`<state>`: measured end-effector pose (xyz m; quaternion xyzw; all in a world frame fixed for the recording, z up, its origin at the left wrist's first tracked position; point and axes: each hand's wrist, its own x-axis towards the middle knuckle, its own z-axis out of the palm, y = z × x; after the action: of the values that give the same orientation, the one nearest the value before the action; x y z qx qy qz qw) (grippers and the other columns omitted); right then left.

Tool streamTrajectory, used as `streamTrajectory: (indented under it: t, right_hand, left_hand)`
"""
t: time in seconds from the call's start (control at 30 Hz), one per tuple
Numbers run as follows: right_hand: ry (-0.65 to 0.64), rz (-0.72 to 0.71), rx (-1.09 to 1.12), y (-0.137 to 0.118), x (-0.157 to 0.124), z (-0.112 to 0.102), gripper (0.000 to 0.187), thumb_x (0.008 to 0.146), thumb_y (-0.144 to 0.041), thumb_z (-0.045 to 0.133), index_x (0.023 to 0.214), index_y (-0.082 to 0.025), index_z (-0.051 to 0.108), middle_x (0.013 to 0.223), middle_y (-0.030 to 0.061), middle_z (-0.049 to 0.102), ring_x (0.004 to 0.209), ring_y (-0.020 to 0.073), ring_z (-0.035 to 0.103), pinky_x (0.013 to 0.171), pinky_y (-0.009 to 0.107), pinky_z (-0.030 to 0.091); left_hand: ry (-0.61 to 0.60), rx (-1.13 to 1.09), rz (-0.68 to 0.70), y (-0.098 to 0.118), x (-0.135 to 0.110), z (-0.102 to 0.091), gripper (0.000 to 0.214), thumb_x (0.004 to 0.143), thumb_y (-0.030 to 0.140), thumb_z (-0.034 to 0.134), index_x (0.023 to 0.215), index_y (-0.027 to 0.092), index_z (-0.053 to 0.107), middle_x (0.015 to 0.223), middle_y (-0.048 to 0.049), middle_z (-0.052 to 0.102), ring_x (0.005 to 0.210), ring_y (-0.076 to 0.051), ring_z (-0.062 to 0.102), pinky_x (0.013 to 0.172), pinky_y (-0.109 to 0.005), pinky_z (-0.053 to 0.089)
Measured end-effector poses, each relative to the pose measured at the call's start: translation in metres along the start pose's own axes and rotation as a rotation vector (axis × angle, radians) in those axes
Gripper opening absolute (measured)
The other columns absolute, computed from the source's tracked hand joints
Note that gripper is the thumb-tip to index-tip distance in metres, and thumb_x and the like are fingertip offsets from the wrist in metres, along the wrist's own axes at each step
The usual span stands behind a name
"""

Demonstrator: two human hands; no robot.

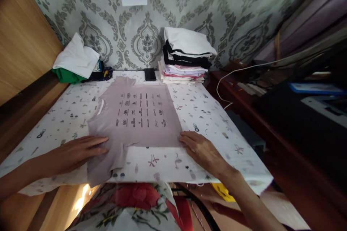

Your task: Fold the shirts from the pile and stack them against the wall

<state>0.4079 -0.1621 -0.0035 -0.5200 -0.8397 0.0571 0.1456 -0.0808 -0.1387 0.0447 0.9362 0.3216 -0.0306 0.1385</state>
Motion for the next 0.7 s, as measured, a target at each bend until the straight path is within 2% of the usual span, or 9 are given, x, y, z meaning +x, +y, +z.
streamTrajectory:
  t: [0.1, 0.17, 0.27, 0.33, 0.4, 0.47, 0.53, 0.6, 0.7]
  right_hand:
    - [0.002, -0.011, 0.003, -0.001, -0.002, -0.007, 0.035, 0.093, -0.027, 0.044, 0.115, -0.033, 0.071, 0.126, 0.0061, 0.069, 0.115, 0.0248, 0.066, 0.097, 0.047, 0.058]
    - [0.001, -0.023, 0.024, -0.001, 0.0, -0.015, 0.033, 0.093, -0.035, 0.049, 0.118, -0.036, 0.07, 0.126, 0.0056, 0.069, 0.113, 0.0252, 0.067, 0.094, 0.045, 0.06]
    - [-0.01, 0.002, 0.062, 0.0, 0.023, -0.025, 0.03, 0.095, -0.042, 0.048, 0.114, -0.037, 0.071, 0.121, 0.0048, 0.072, 0.104, 0.0245, 0.071, 0.085, 0.04, 0.062]
    - [0.003, 0.014, 0.093, 0.003, 0.057, -0.027, 0.031, 0.098, -0.04, 0.045, 0.11, -0.034, 0.073, 0.12, 0.0047, 0.072, 0.103, 0.0241, 0.071, 0.085, 0.039, 0.061]
    - [0.031, 0.008, 0.122, 0.009, 0.104, -0.024, 0.031, 0.097, -0.036, 0.046, 0.109, -0.029, 0.074, 0.123, 0.0057, 0.071, 0.104, 0.0244, 0.071, 0.086, 0.038, 0.06]
    - [-0.002, 0.054, 0.094, 0.02, 0.157, -0.018, 0.027, 0.093, -0.025, 0.05, 0.105, -0.024, 0.075, 0.124, 0.0066, 0.07, 0.101, 0.0231, 0.071, 0.087, 0.036, 0.059]
    - [0.003, 0.139, 0.01, 0.034, 0.208, -0.01, 0.031, 0.088, -0.012, 0.05, 0.105, -0.02, 0.074, 0.129, 0.0083, 0.068, 0.114, 0.0233, 0.066, 0.098, 0.037, 0.053]
    - [0.012, 0.185, -0.023, 0.051, 0.25, -0.002, 0.035, 0.086, -0.008, 0.049, 0.111, -0.015, 0.072, 0.133, 0.0124, 0.064, 0.119, 0.0239, 0.063, 0.103, 0.037, 0.049]
    - [0.023, 0.236, -0.048, 0.073, 0.291, 0.01, 0.041, 0.082, -0.003, 0.049, 0.115, -0.013, 0.07, 0.127, 0.0135, 0.067, 0.11, 0.0237, 0.066, 0.096, 0.034, 0.05]
  left_hand:
    - [0.003, -0.032, 0.011, 0.0, -0.003, -0.009, 0.061, 0.091, 0.019, 0.038, 0.143, 0.049, 0.047, 0.158, 0.0146, 0.034, 0.139, -0.018, 0.048, 0.111, -0.034, 0.046]
    - [-0.056, -0.098, 0.02, -0.003, -0.002, -0.021, 0.06, 0.089, 0.021, 0.041, 0.142, 0.046, 0.05, 0.157, 0.0131, 0.037, 0.139, -0.017, 0.047, 0.109, -0.033, 0.048]
    - [-0.136, -0.299, -0.079, -0.021, 0.017, -0.042, 0.047, 0.091, 0.03, 0.043, 0.134, 0.043, 0.059, 0.144, 0.0079, 0.058, 0.128, -0.018, 0.059, 0.102, -0.033, 0.052]
    - [-0.084, -0.428, -0.2, -0.044, 0.045, -0.056, 0.041, 0.093, 0.04, 0.043, 0.127, 0.036, 0.065, 0.127, 0.0021, 0.07, 0.115, -0.021, 0.067, 0.095, -0.031, 0.055]
    - [0.05, -0.457, -0.322, -0.075, 0.086, -0.068, 0.042, 0.091, 0.046, 0.047, 0.12, 0.026, 0.069, 0.118, -0.004, 0.074, 0.106, -0.024, 0.07, 0.09, -0.031, 0.056]
    - [0.215, -0.353, -0.468, -0.109, 0.133, -0.078, 0.038, 0.086, 0.041, 0.051, 0.113, 0.022, 0.07, 0.117, -0.0058, 0.074, 0.105, -0.024, 0.07, 0.088, -0.03, 0.055]
    - [0.348, -0.231, -0.663, -0.141, 0.177, -0.084, 0.032, 0.083, 0.031, 0.054, 0.108, 0.02, 0.07, 0.115, -0.0057, 0.074, 0.108, -0.022, 0.069, 0.093, -0.028, 0.052]
    - [0.399, -0.18, -0.781, -0.168, 0.213, -0.09, 0.033, 0.082, 0.026, 0.053, 0.11, 0.018, 0.068, 0.114, -0.0096, 0.074, 0.11, -0.025, 0.068, 0.095, -0.031, 0.051]
    - [0.417, -0.17, -0.875, -0.199, 0.249, -0.092, 0.035, 0.084, 0.026, 0.054, 0.115, 0.015, 0.064, 0.118, -0.0156, 0.071, 0.115, -0.029, 0.066, 0.095, -0.035, 0.05]
